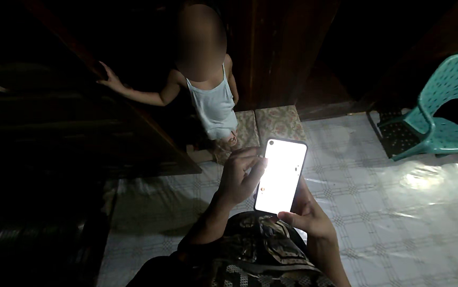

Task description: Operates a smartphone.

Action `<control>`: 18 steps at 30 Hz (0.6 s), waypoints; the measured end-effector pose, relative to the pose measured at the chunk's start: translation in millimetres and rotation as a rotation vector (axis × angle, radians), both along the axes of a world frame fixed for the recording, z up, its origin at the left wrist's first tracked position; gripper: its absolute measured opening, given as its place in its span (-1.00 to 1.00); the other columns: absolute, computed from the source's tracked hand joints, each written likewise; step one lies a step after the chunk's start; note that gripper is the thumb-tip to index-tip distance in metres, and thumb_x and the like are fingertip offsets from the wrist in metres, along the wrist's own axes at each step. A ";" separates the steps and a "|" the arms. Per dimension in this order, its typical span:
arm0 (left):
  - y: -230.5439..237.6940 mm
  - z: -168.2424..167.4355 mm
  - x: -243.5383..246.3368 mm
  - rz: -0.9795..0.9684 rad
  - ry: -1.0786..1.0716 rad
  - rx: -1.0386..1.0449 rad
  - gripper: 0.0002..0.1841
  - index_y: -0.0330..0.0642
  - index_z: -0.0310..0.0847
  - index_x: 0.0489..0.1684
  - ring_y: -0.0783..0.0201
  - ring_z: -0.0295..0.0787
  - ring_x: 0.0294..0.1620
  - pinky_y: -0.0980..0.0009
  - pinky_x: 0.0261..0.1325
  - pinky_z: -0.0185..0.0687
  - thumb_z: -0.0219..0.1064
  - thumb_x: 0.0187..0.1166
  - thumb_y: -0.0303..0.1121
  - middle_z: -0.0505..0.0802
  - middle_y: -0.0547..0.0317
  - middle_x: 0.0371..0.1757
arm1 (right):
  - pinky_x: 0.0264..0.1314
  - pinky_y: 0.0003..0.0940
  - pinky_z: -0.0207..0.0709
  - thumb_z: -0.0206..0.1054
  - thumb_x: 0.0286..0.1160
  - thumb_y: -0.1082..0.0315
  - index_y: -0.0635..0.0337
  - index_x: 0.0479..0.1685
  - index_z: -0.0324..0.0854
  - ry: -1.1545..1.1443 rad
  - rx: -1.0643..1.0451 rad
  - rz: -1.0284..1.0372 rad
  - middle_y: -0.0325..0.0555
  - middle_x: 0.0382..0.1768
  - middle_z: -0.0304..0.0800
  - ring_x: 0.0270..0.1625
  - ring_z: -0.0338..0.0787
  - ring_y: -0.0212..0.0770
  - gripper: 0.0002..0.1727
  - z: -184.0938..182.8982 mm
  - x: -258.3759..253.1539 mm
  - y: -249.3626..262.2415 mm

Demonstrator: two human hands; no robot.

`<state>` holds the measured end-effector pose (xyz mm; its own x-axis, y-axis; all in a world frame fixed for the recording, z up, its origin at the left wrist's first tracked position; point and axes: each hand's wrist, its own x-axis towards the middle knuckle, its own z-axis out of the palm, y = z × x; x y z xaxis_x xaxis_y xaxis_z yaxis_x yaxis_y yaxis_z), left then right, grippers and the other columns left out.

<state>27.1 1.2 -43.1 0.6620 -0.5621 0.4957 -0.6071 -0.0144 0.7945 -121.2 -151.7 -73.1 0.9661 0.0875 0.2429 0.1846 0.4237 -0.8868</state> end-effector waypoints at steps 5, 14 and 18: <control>-0.1 -1.3 0.6 -0.015 -0.002 -0.020 -0.54 -0.24 0.75 -0.58 0.47 0.70 -0.01 0.43 0.18 0.56 0.04 0.67 -0.23 0.85 0.19 -0.21 | 0.34 -0.16 0.76 0.49 0.31 0.57 -0.21 0.83 -0.33 -0.053 -0.058 0.014 -0.29 0.57 0.47 0.45 0.69 -0.20 0.17 -3.9 0.6 -1.2; 0.0 -1.2 -1.5 -0.013 -0.001 -0.011 -0.56 -0.24 0.75 -0.57 0.45 0.71 0.07 0.39 0.26 0.53 0.04 0.67 -0.26 0.86 0.17 -0.20 | 0.46 -0.18 0.68 0.47 0.29 0.60 -0.15 0.83 -0.39 -0.086 -0.096 0.034 -0.30 0.59 0.43 0.48 0.66 -0.24 0.20 -5.6 -0.5 -2.5; -0.5 -1.3 -1.5 -0.023 -0.007 -0.016 -0.55 -0.25 0.78 -0.54 0.42 0.71 0.14 0.35 0.33 0.52 0.03 0.67 -0.26 0.88 0.14 -0.12 | 0.43 -0.14 0.69 0.45 0.28 0.64 -0.18 0.83 -0.41 -0.079 -0.069 0.044 -0.26 0.60 0.42 0.48 0.66 -0.19 0.22 -6.0 -1.2 -2.4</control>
